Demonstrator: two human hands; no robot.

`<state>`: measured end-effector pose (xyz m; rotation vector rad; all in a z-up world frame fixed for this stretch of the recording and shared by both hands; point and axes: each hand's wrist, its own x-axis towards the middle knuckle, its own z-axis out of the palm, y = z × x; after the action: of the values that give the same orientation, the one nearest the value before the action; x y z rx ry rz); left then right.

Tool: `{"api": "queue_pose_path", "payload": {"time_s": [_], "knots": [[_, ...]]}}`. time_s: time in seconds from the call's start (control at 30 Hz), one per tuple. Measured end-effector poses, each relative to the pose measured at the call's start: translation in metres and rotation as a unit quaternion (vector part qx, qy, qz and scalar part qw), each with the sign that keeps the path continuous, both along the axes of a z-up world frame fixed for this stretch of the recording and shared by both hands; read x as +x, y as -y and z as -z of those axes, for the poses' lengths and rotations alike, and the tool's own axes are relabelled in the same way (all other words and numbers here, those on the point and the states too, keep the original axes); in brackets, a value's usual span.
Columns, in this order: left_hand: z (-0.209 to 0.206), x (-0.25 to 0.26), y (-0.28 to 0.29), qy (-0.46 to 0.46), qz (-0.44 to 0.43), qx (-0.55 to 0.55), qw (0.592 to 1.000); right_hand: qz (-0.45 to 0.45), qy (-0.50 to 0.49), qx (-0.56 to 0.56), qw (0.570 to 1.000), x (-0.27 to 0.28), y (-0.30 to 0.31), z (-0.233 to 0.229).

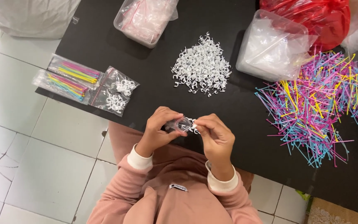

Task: Picking up small white plastic clips from a pile and placing them into a small transparent plastic bag.

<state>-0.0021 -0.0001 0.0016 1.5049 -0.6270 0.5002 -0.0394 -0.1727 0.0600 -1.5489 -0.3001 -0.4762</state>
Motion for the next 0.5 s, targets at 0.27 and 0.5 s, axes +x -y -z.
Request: {"api": "queue_pose_path", "payload": {"time_s": [0.27,0.5], "knots": [[0.003,0.001,-0.002,-0.001,0.004,-0.012,1.0,0.014,0.058,-0.131,0.99,0.005,-0.006,-0.006],[0.005,0.001,-0.003,0.001,-0.002,-0.011,1.0,0.064,-0.054,-0.181,0.98,0.01,0.036,0.0]]}}
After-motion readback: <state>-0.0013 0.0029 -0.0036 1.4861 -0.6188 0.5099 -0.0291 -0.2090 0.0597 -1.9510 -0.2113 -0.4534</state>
